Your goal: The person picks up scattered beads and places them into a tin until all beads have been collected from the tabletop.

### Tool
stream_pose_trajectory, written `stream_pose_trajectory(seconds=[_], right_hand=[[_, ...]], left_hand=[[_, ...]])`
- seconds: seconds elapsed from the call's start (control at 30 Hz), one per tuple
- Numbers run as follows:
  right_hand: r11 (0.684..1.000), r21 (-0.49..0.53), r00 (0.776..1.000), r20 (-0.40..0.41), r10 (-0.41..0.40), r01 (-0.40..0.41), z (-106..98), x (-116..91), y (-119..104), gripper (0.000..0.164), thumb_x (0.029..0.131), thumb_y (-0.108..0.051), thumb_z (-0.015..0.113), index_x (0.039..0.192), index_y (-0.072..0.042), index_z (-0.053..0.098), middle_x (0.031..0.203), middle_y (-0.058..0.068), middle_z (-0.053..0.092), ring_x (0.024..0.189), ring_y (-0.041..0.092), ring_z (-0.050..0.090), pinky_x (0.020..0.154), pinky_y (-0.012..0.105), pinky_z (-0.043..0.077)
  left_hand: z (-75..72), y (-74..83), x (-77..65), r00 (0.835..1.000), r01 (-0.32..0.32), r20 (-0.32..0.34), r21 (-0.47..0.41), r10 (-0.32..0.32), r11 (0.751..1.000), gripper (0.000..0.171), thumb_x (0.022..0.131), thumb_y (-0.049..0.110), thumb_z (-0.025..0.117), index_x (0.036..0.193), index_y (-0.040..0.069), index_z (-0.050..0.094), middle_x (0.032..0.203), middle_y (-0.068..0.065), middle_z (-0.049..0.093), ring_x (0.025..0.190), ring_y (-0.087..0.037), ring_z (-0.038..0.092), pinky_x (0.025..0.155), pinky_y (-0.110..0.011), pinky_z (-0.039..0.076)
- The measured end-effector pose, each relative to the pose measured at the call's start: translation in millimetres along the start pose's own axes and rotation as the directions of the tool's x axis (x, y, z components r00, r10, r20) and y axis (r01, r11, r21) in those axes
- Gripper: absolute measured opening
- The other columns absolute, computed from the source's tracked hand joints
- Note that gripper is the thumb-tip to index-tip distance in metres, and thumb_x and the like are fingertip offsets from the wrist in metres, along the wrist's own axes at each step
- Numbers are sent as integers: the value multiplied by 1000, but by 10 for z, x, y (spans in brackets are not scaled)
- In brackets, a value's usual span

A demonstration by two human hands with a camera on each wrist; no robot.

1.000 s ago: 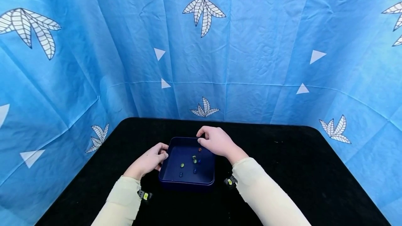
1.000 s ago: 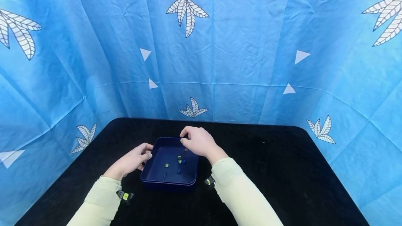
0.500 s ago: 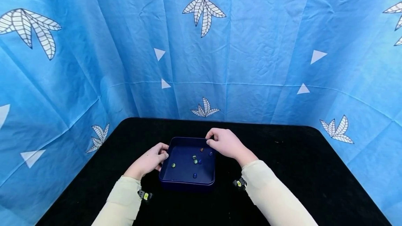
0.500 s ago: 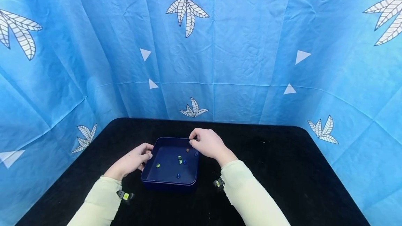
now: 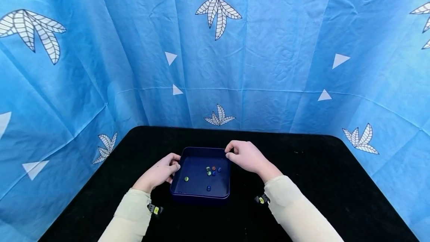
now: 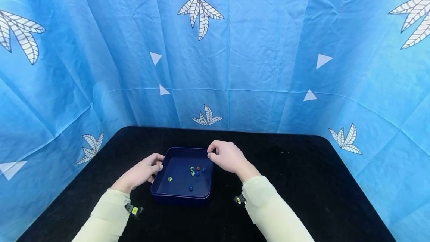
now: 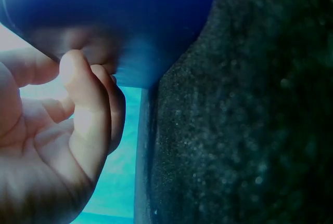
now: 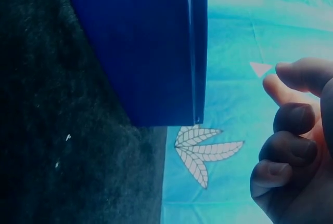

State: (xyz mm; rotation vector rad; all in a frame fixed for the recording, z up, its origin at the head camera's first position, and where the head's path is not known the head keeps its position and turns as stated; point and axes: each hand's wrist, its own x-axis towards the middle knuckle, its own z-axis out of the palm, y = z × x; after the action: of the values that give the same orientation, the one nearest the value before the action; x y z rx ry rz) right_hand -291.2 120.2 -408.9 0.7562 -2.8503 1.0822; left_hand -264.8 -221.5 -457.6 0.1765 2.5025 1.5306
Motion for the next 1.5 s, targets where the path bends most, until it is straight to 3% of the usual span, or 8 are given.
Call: stream_pose_trajectory(seconds=[0.33,0.77,1.07,1.5], right_hand=[[1000,-17,1000,0,0,0,-54,-124,67,13,94,-26,68,104,-20,71,62,-3,50,49,13,43,53,33,42],[999,-48,1000,9,8,-8,-174,-341,235,9,92,-26,69,101,-26,70,61,-6,48,49,9,41,57,32,45],[998,-60,999,50,-4,7,-239,-511,357,9,92,-26,70,99,-31,69,61,-7,49,48,7,40,58,30,46],[991,-120,990,132,-46,62,-232,-798,516,9,92,-25,72,101,-23,71,63,-12,46,52,4,42,61,27,45]], left_hand=[[-3,-9,0,1000,-6,-4,-9,6,1000,33,104,7,48,136,-2,47,105,-19,57,84,-30,60,64,-41,56],[-1,-41,27,1000,-8,-4,-4,8,1000,34,104,7,48,136,-2,48,105,-18,58,83,-29,60,63,-41,56],[-2,-25,15,1000,-10,-1,-1,10,1000,34,104,8,48,136,-2,48,105,-18,57,84,-30,59,63,-41,56],[-2,-45,12,1000,-22,15,4,22,1000,34,104,8,48,137,-3,47,106,-20,58,84,-32,60,63,-41,56]])
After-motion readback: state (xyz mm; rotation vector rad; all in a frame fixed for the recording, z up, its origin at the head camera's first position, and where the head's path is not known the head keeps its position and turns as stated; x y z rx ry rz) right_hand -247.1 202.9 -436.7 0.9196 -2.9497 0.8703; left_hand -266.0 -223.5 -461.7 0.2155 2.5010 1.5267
